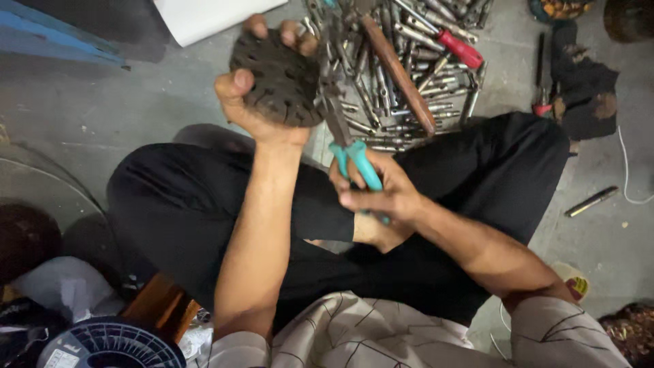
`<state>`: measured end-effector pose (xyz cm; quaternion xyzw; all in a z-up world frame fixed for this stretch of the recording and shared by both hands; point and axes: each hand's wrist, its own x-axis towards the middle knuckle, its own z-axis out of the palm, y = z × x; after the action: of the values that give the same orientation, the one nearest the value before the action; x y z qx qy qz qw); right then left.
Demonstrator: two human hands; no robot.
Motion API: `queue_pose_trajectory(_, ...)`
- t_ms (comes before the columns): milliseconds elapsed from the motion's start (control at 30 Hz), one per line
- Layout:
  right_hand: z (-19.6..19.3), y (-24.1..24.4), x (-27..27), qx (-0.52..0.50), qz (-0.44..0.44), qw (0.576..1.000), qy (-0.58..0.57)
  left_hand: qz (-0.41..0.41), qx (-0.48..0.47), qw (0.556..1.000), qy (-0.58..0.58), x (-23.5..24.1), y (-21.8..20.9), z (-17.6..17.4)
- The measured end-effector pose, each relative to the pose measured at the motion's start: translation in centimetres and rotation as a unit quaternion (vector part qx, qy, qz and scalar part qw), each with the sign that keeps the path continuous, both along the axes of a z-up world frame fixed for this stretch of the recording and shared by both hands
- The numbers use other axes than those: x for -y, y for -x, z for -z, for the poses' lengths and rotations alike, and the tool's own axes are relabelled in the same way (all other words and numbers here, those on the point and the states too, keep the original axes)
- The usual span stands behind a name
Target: The person uses a screwdriver, pliers, and a hammer to remove wires and components from a metal fan stator while sitting on the floor.
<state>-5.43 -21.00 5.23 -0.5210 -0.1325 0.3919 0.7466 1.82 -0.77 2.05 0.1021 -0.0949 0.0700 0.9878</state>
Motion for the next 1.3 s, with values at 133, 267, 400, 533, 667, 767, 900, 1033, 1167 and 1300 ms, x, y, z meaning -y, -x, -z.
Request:
queue_pose_trajectory(133, -0.9, -0.1, 0.3, -0.052, -0.039, 0.994, -0.09, 0.062, 0.029, 0.997, 0.021, -0.3, 0.6, -1.0)
queue_pose_trajectory(267, -1.4, -1.4, 0.5, -0.147, -0.042, 0.984, -0.093, -0.048, -0.068, 0.996, -0.034, 0.9, 0.8, -0.9)
queue_pose_trajectory(400, -1.9, -1.7, -0.2, -0.022, -0.05, 0.998, -0.026, -0.083, -0.161, 0.981, -0.067, 1.8, 0.5, -1.7)
queue_pose_trajectory(533, -2.2, -2.2, 0.4, 0.184, -0.111, 0.974, 0.068, -0.042, -0.265, 0.963, -0.023, 0.1, 0.8, -2.4)
queue_pose_trajectory(667, -1.8, -1.9, 0.9, 0.281, -0.107, 0.938, 0.17, -0.03, -0.373, 0.927, -0.014, -2.0, 0.5, -2.1)
queue_pose_trajectory(767, -1.2, -1.7, 0.7, 0.317, -0.073, 0.919, 0.223, -0.01, -0.405, 0.914, -0.025, -2.1, 0.8, -1.7)
queue_pose_trajectory(900, -1.2, -2.0, 0.7, 0.388, -0.028, 0.882, 0.264, 0.035, -0.294, 0.955, 0.019, -1.9, 0.6, -1.3)
queue_pose_trajectory(1033, -1.3, -2.1, 0.5, 0.414, -0.002, 0.86, 0.299, 0.044, -0.223, 0.974, -0.001, -1.7, 0.5, -0.9)
queue_pose_trajectory(1167, -1.5, -2.1, 0.4, 0.443, -0.013, 0.84, 0.313, 0.049, -0.157, 0.986, 0.005, -1.2, 0.9, -1.2)
queue_pose_trajectory(1300, -1.8, -2.2, 0.5, 0.448, -0.019, 0.839, 0.309, 0.074, -0.149, 0.986, 0.027, -0.8, 0.7, -2.4)
